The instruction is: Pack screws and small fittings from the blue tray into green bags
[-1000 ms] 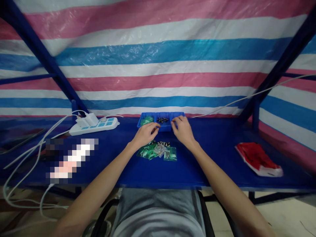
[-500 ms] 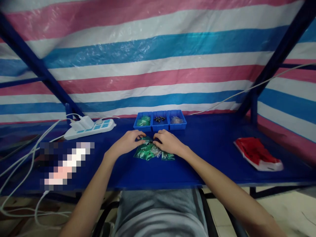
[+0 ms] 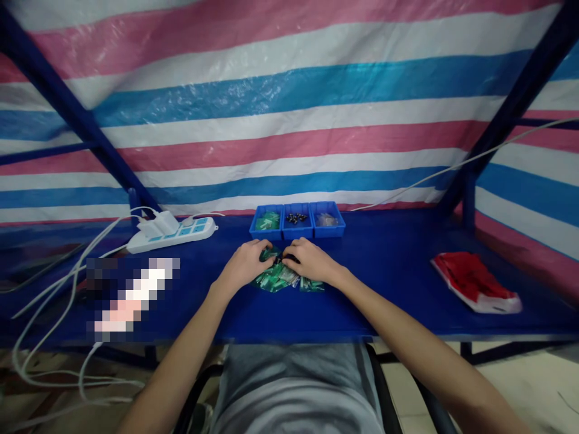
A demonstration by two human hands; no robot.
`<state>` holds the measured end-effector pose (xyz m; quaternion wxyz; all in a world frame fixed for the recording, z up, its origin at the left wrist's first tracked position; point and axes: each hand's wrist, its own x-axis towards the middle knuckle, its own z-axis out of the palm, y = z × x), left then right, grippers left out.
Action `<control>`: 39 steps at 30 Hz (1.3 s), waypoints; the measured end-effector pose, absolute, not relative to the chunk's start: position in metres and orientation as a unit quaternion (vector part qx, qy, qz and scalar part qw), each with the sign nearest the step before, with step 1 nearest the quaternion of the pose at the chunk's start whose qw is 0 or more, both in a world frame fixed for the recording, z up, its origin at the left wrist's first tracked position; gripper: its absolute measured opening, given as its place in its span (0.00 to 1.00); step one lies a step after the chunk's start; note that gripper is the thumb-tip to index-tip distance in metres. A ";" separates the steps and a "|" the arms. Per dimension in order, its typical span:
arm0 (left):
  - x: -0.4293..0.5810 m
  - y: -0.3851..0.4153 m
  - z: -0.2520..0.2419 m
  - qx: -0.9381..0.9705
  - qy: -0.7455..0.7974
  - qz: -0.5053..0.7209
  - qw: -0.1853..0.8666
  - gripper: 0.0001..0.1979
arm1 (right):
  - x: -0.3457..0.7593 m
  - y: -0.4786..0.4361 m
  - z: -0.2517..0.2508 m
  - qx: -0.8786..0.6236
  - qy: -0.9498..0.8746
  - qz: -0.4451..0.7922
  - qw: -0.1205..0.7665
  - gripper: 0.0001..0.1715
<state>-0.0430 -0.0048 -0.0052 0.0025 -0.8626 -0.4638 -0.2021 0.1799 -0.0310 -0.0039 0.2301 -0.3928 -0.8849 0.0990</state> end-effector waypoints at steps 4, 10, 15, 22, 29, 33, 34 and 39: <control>-0.042 -0.008 -0.002 -0.858 -0.477 -0.189 -0.002 0.07 | 0.180 -0.030 -0.005 -0.393 -0.886 0.096 0.227 0.15; -0.039 -0.014 0.005 -0.854 -0.491 -0.171 -0.012 0.05 | 0.180 -0.026 -0.009 -0.400 -0.883 0.084 0.231 0.16; -0.037 -0.014 0.004 -0.859 -0.465 -0.211 -0.035 0.10 | 0.180 -0.026 -0.010 -0.411 -0.877 0.075 0.236 0.14; -0.039 -0.011 -0.001 -0.861 -0.436 -0.255 -0.066 0.16 | 0.183 -0.020 -0.014 -0.466 -0.845 0.070 0.255 0.11; -0.041 -0.010 -0.003 -0.861 -0.415 -0.279 -0.093 0.18 | 0.181 -0.018 -0.019 -0.463 -0.828 0.087 0.305 0.10; -0.037 -0.012 -0.003 -0.849 -0.415 -0.307 -0.113 0.17 | 0.177 -0.019 -0.022 -0.453 -0.808 0.101 0.363 0.15; -0.036 -0.013 -0.002 -0.845 -0.414 -0.317 -0.117 0.17 | 0.176 -0.019 -0.022 -0.451 -0.803 0.100 0.375 0.16; -0.028 -0.019 0.000 -0.839 -0.392 -0.360 -0.111 0.13 | 0.171 -0.024 -0.015 -0.429 -0.793 0.091 0.422 0.06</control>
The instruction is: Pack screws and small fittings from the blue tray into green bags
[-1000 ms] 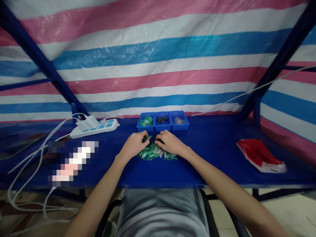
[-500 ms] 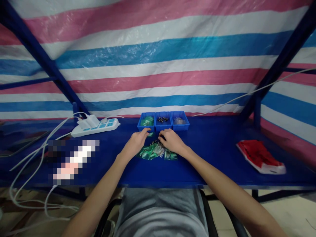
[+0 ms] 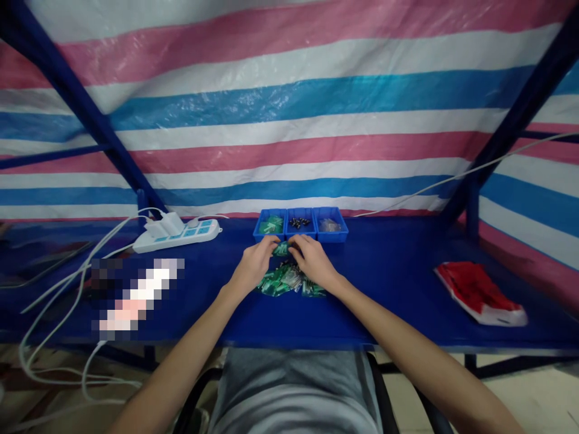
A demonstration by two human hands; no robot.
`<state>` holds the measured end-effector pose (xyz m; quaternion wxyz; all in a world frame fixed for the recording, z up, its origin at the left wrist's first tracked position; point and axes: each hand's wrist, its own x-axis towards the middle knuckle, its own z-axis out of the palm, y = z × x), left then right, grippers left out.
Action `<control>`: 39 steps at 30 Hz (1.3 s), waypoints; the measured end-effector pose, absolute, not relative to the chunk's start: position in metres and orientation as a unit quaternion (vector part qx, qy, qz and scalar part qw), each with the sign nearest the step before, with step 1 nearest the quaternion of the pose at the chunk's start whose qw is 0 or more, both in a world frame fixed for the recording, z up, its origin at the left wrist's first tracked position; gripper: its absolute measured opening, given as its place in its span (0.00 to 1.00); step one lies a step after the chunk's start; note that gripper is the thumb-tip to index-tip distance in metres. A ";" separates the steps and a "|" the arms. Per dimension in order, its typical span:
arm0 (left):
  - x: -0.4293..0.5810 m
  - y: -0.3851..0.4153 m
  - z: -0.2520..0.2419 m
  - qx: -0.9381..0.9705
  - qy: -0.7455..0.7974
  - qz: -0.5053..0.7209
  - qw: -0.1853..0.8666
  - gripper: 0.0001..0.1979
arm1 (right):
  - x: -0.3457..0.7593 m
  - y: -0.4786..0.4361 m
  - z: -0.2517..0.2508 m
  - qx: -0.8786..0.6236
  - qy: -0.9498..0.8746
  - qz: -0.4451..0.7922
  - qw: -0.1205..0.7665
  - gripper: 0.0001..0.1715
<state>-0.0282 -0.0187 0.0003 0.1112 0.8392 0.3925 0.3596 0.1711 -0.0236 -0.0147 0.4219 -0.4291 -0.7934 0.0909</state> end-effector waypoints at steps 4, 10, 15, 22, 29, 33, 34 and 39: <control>-0.026 -0.019 0.001 0.842 0.372 0.385 0.069 0.11 | 0.172 -0.025 -0.009 -0.428 -0.776 0.087 0.455 0.05; -0.026 -0.018 0.001 0.847 0.353 0.396 -0.011 0.10 | 0.175 -0.023 -0.009 -0.430 -0.767 0.094 0.467 0.05; -0.026 -0.021 0.004 0.841 0.359 0.405 -0.013 0.12 | 0.171 -0.029 -0.003 -0.427 -0.766 0.150 0.456 0.06; -0.027 -0.020 0.001 0.835 0.389 0.390 0.017 0.14 | 0.172 -0.025 -0.005 -0.447 -0.710 0.247 0.485 0.11; -0.029 -0.019 -0.001 0.852 0.417 0.318 -0.002 0.15 | 0.179 -0.017 -0.009 -0.422 -0.666 0.357 0.501 0.17; -0.029 -0.018 -0.002 0.857 0.414 0.305 -0.013 0.14 | 0.180 -0.017 -0.009 -0.430 -0.671 0.347 0.495 0.16; -0.029 -0.018 -0.002 0.859 0.412 0.304 -0.015 0.13 | 0.180 -0.016 -0.009 -0.434 -0.675 0.337 0.492 0.15; -0.028 -0.019 0.000 0.864 0.396 0.312 -0.011 0.12 | 0.182 -0.018 -0.007 -0.442 -0.711 0.269 0.476 0.13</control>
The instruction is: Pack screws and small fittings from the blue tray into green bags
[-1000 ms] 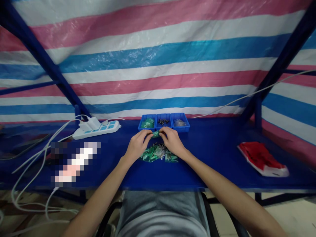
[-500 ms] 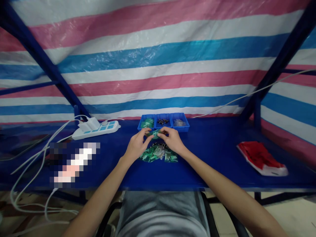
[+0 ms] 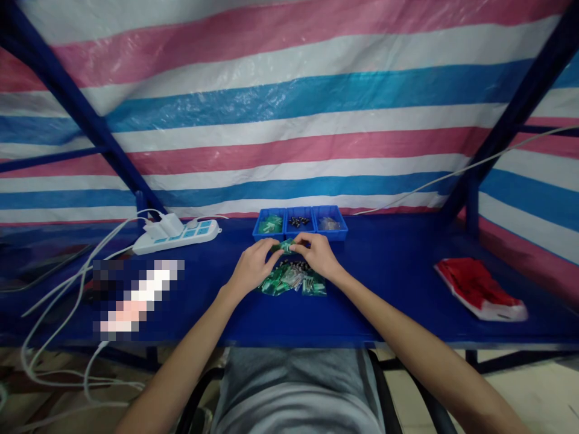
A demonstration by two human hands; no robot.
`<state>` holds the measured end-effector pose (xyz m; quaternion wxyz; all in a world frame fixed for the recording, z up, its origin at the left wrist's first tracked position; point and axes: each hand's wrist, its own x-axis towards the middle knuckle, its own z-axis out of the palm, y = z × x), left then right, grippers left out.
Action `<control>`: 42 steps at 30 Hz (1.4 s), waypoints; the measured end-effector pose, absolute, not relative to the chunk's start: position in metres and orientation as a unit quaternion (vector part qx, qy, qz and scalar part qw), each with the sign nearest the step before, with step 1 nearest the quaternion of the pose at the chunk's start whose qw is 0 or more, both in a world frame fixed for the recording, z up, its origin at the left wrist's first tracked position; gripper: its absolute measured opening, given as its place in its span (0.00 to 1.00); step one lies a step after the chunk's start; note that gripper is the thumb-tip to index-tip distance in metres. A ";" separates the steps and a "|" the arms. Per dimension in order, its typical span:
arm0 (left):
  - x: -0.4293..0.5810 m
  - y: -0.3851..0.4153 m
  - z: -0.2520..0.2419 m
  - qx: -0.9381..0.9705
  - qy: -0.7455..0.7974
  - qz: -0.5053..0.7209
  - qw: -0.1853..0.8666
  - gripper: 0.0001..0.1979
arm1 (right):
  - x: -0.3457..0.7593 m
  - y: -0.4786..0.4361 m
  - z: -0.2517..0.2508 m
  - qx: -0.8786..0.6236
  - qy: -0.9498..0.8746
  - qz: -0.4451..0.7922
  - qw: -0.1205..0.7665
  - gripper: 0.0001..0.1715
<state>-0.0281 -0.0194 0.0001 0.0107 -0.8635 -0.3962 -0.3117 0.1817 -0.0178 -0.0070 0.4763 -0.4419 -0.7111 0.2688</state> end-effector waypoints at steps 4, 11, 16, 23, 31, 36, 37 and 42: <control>-0.028 -0.021 0.002 -0.867 -0.385 -0.317 -0.007 0.11 | 0.181 -0.020 -0.005 -0.437 -0.725 0.253 0.468 0.11; -0.028 -0.019 0.001 -0.864 -0.386 -0.324 -0.006 0.10 | 0.176 -0.022 -0.008 -0.433 -0.722 0.264 0.472 0.10; -0.028 -0.019 0.002 -0.849 -0.412 -0.329 -0.025 0.09 | 0.175 -0.026 -0.005 -0.433 -0.725 0.266 0.465 0.11; -0.028 -0.019 0.004 -0.843 -0.422 -0.331 -0.041 0.09 | 0.177 -0.025 -0.002 -0.430 -0.728 0.274 0.459 0.13; -0.026 -0.023 0.007 -0.869 -0.374 -0.323 -0.034 0.27 | 0.181 -0.017 -0.006 -0.434 -0.648 0.374 0.501 0.16; -0.029 -0.022 0.004 -0.879 -0.377 -0.293 0.014 0.23 | 0.178 -0.018 -0.006 -0.430 -0.599 0.434 0.517 0.21; -0.029 -0.021 0.004 -0.877 -0.378 -0.296 0.021 0.22 | 0.177 -0.019 -0.005 -0.427 -0.598 0.439 0.517 0.24; -0.031 -0.019 0.002 -0.862 -0.374 -0.341 0.035 0.14 | 0.175 -0.022 -0.003 -0.411 -0.601 0.454 0.514 0.23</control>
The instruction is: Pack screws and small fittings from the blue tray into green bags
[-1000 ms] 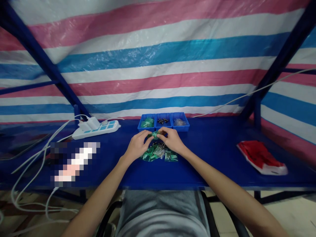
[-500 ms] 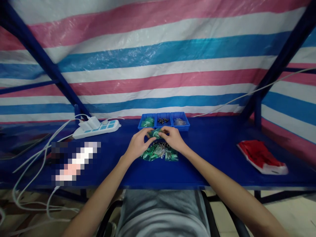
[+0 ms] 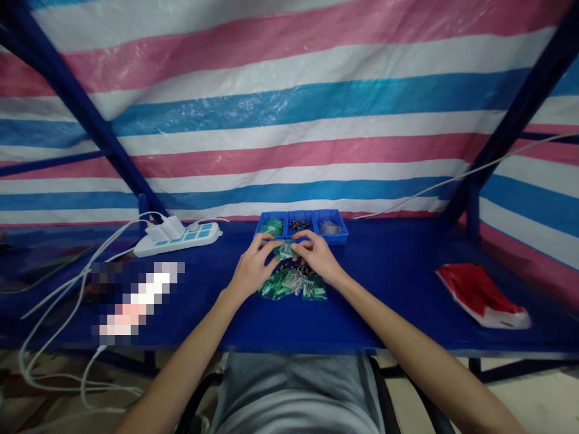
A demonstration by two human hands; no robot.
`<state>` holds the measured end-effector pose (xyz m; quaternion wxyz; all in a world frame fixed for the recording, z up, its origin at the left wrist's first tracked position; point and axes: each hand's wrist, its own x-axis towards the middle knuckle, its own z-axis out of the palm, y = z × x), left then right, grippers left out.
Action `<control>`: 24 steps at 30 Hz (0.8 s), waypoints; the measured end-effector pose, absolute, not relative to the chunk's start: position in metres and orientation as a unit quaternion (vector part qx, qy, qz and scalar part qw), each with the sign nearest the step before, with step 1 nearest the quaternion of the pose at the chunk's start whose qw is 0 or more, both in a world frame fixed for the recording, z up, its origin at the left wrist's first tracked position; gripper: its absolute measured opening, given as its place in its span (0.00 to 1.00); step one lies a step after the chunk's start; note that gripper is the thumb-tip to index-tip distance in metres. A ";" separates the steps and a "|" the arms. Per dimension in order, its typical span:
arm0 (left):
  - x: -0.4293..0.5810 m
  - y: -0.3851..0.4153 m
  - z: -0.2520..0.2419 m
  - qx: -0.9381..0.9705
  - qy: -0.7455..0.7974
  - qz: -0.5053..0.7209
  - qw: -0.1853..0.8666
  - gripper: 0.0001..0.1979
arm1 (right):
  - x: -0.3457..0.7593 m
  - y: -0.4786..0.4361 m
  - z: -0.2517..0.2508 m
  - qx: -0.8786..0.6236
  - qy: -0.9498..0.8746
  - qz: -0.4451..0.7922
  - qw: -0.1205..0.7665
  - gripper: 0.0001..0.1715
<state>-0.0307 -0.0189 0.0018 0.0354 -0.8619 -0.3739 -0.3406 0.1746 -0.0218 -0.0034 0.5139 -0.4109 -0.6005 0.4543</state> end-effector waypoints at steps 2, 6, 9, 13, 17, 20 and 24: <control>-0.030 -0.019 0.002 -0.855 -0.374 -0.358 0.043 0.11 | 0.174 -0.023 -0.002 -0.409 -0.591 0.465 0.517 0.22; -0.029 -0.018 0.001 -0.846 -0.361 -0.385 0.071 0.10 | 0.175 -0.024 0.000 -0.381 -0.598 0.486 0.511 0.25; -0.029 -0.018 0.001 -0.842 -0.358 -0.397 0.077 0.10 | 0.175 -0.024 -0.002 -0.389 -0.632 0.446 0.500 0.22; -0.029 -0.019 0.000 -0.831 -0.378 -0.404 0.060 0.15 | 0.177 -0.020 -0.006 -0.416 -0.676 0.359 0.491 0.17; -0.028 -0.023 0.004 -0.843 -0.371 -0.388 0.037 0.20 | 0.178 -0.020 -0.004 -0.421 -0.656 0.375 0.501 0.18; -0.028 -0.025 0.007 -0.856 -0.368 -0.361 0.030 0.28 | 0.177 -0.023 0.000 -0.407 -0.627 0.415 0.519 0.19; -0.029 -0.024 0.006 -0.858 -0.374 -0.349 0.038 0.28 | 0.174 -0.029 0.005 -0.361 -0.613 0.458 0.533 0.19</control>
